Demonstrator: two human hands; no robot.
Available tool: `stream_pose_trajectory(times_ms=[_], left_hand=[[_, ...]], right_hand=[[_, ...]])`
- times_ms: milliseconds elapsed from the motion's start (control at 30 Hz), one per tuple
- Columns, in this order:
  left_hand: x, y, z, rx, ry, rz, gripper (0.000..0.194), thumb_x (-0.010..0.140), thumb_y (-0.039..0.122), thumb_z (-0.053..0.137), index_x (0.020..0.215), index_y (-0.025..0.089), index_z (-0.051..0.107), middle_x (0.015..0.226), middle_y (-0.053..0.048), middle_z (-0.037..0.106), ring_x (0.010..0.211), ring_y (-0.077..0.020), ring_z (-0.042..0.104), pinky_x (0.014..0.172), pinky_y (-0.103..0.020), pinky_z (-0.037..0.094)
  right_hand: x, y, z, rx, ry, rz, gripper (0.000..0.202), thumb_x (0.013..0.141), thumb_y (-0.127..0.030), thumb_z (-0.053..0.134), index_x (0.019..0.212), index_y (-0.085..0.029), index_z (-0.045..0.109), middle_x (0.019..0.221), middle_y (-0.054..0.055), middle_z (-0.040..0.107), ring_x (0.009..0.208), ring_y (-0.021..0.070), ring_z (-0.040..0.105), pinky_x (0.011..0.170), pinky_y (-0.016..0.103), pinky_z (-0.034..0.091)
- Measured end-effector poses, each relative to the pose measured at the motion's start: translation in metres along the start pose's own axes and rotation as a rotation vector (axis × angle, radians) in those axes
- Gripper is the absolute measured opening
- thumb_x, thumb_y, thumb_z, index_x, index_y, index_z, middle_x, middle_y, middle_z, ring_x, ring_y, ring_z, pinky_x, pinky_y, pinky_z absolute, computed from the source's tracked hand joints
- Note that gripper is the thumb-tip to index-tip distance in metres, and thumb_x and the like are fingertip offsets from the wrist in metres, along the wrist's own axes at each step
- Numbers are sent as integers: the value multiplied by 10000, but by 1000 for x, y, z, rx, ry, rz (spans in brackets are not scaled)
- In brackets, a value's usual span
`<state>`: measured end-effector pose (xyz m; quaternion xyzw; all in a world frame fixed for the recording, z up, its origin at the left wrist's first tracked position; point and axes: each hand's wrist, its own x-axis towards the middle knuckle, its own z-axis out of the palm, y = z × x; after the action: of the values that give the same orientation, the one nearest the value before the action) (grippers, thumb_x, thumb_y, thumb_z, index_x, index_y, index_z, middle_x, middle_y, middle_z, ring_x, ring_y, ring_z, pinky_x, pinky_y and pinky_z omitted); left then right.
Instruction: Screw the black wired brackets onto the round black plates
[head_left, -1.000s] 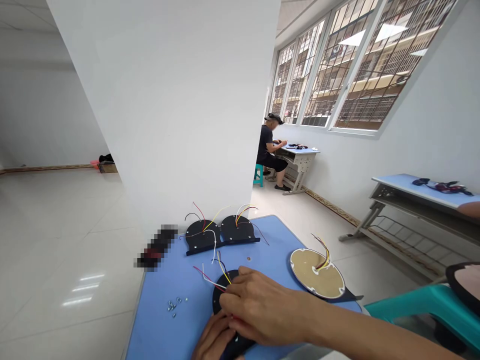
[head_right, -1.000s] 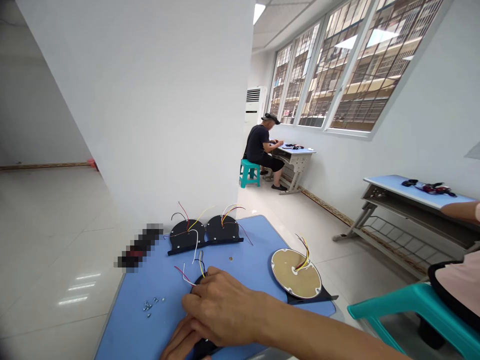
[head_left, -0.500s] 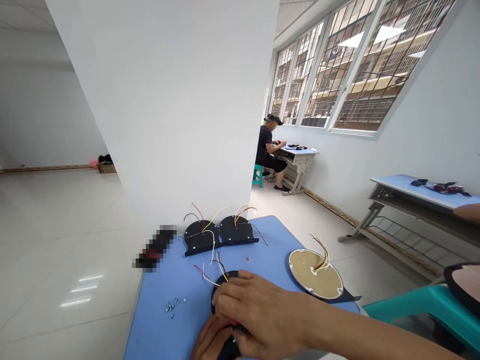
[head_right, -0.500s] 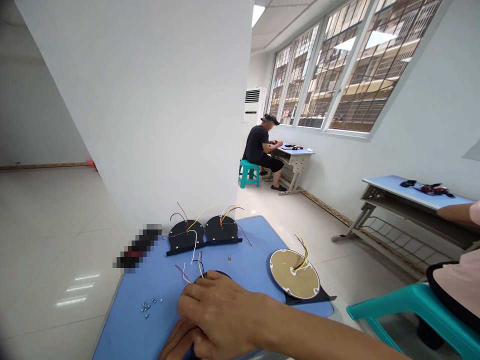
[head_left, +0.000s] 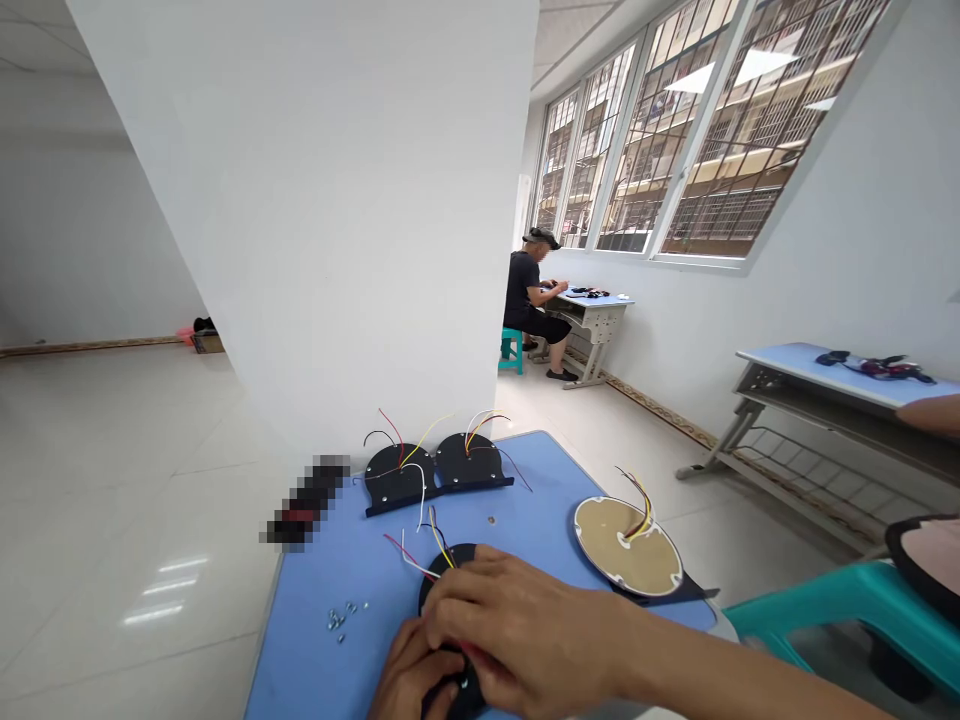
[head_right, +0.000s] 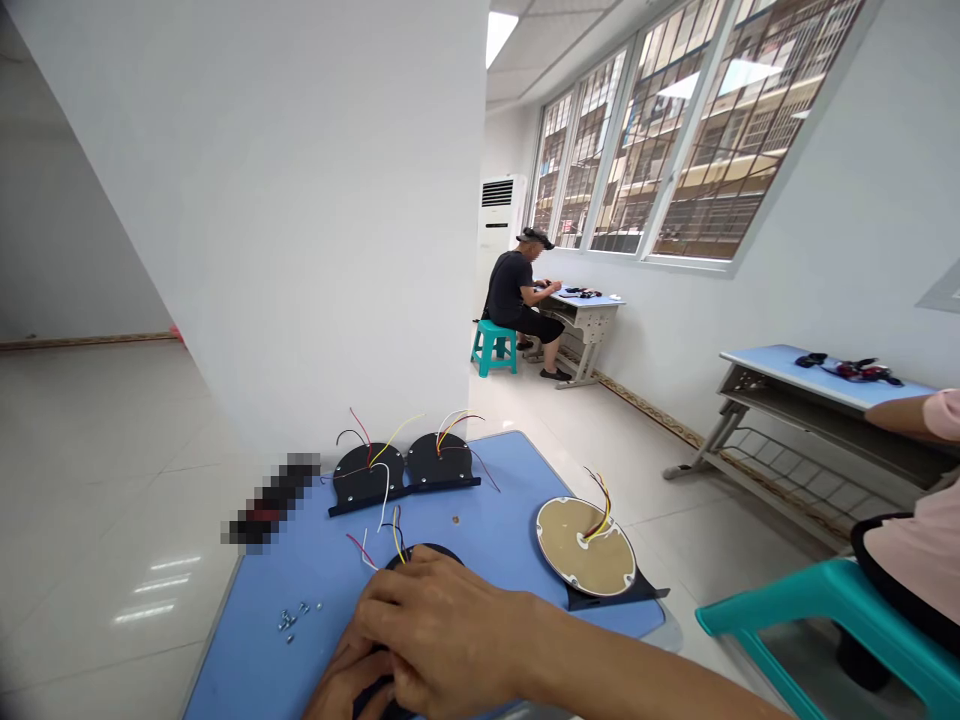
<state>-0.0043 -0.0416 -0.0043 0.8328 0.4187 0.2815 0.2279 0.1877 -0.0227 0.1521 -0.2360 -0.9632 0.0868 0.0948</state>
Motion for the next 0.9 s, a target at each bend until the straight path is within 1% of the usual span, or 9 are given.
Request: stream_pose_trajectory(times_ms=[133, 267, 400, 500, 567, 633, 700, 800, 900], left_hand=[[3, -5, 9, -38, 19, -32, 175, 794, 165, 600, 848, 267, 732, 1060, -24, 700, 1060, -226, 597, 938, -355, 518], [3, -10, 15, -21, 69, 14, 233, 743, 120, 589, 835, 282, 729, 1083, -25, 690, 1045, -244, 590, 908, -387, 531], [5, -8, 11, 26, 55, 46, 194, 780, 134, 600, 837, 277, 718, 1011, -34, 694, 990, -237, 610, 855, -378, 546], [6, -4, 4, 82, 12, 86, 123, 813, 176, 628, 874, 257, 697, 1003, -40, 701, 967, -228, 629, 828, -356, 547], [4, -5, -2, 112, 20, 86, 73, 844, 206, 619, 873, 247, 672, 988, -34, 703, 947, -209, 640, 816, -327, 546], [-1, -10, -9, 168, 108, 52, 72, 886, 238, 580, 878, 251, 650, 1006, -31, 696, 960, -193, 642, 828, -305, 537], [-9, -22, -19, 282, 277, 35, 94, 915, 271, 546, 902, 257, 638, 1019, -34, 690, 978, -189, 637, 840, -302, 524], [-24, -46, -34, 527, 549, 75, 143, 926, 317, 515, 898, 256, 640, 952, -42, 699, 934, -210, 638, 806, -334, 500], [-38, -68, -43, 736, 634, 78, 203, 923, 344, 489, 841, 254, 653, 914, -52, 710, 901, -239, 636, 764, -359, 480]], right_hand=[[-3, 2, 2, -29, 11, 72, 112, 880, -252, 563, 971, -195, 594, 948, 28, 675, 772, 166, 589, 792, 309, 435], [-6, 5, 7, 52, 63, 35, 221, 829, -109, 505, 1017, -199, 577, 953, 9, 672, 776, 144, 588, 811, 284, 431], [-13, 5, 7, 175, 129, 23, 205, 819, -112, 485, 993, -185, 564, 915, 22, 659, 830, 158, 576, 873, 298, 436], [-23, 2, 2, 248, 254, 103, 166, 885, -138, 415, 993, -190, 530, 868, 33, 632, 799, 163, 557, 809, 299, 471], [-34, -1, -3, 243, 430, 172, 160, 870, -132, 399, 975, -209, 493, 839, 29, 602, 764, 169, 540, 724, 294, 478], [-47, -1, -7, 197, 576, 237, 172, 830, -109, 384, 922, -234, 457, 767, 11, 559, 707, 175, 519, 629, 284, 458], [-59, 1, -4, 155, 602, 254, 186, 809, -90, 370, 872, -252, 435, 692, -10, 522, 644, 178, 505, 566, 279, 430], [-74, 7, 20, 190, 489, 230, 237, 857, -73, 345, 929, -260, 471, 733, -5, 559, 602, 157, 544, 543, 258, 445], [-79, 13, 65, 207, 268, 308, 270, 929, -83, 361, 1046, -261, 527, 954, 32, 605, 671, 123, 623, 600, 219, 485]])
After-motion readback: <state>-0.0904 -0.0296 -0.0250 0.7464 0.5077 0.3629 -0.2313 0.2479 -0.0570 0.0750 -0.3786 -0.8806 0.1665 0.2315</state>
